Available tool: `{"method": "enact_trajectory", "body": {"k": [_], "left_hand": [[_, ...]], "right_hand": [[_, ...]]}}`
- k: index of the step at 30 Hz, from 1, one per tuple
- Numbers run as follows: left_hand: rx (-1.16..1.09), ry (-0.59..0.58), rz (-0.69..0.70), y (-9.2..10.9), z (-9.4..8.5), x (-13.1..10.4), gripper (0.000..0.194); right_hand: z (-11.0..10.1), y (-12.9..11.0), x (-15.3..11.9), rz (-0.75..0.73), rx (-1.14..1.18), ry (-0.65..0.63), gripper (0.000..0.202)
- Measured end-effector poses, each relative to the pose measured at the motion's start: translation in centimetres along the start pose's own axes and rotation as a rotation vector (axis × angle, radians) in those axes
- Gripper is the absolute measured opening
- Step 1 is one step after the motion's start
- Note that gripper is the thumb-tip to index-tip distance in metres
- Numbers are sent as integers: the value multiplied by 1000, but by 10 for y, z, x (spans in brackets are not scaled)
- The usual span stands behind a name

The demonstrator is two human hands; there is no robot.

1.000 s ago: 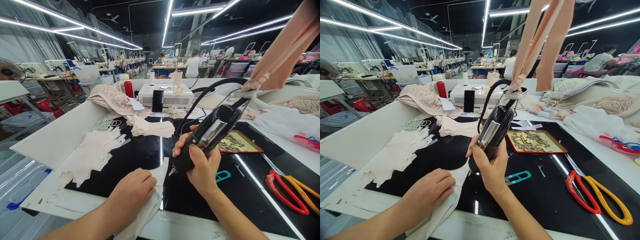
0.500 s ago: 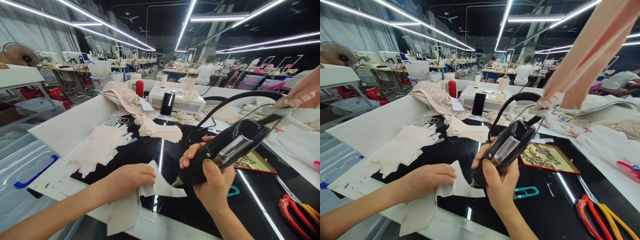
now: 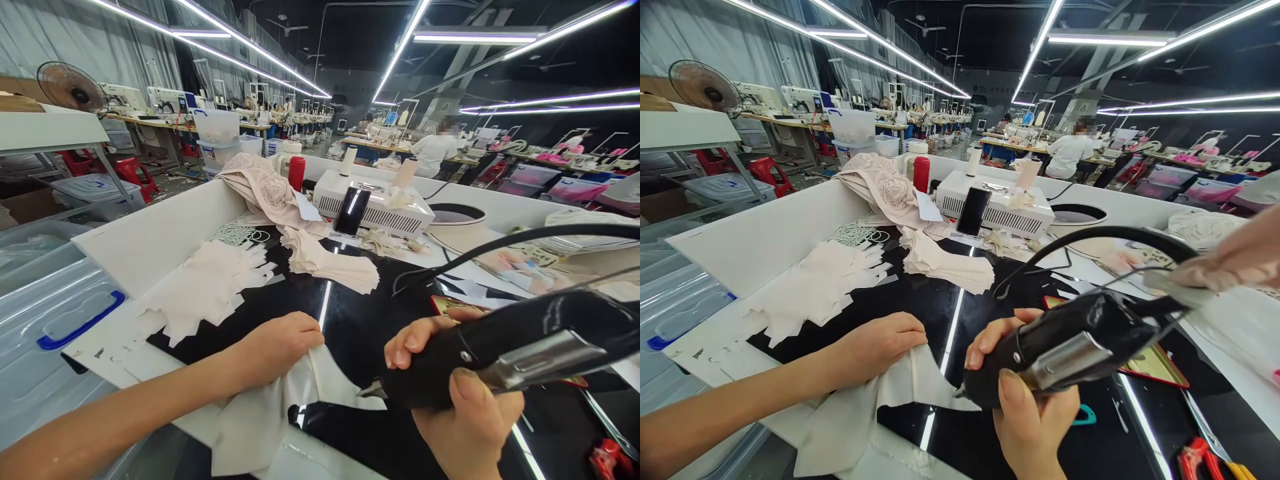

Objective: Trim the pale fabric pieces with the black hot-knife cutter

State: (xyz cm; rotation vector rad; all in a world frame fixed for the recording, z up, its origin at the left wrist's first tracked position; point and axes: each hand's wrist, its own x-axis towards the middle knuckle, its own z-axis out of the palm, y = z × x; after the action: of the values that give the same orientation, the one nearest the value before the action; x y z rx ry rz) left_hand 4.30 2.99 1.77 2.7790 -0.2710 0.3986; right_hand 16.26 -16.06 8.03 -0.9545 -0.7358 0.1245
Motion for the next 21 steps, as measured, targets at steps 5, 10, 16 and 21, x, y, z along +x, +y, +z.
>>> {"method": "enact_trajectory", "body": {"k": [5, 10, 16, 21], "left_hand": [[13, 9, 31, 1, -1, -7, 35], [26, 19, 77, 0, 0, -13, 33], [41, 76, 94, 0, 7, -15, 31], [53, 117, 109, 3, 9, -16, 29]], "right_hand": [[-1, -7, -3, 14, -5, -9, 43], [-1, -9, 1, 40, -5, -10, 43], [14, 4, 21, -36, 30, 27, 44], [32, 25, 35, -1, 29, 83, 42]]}}
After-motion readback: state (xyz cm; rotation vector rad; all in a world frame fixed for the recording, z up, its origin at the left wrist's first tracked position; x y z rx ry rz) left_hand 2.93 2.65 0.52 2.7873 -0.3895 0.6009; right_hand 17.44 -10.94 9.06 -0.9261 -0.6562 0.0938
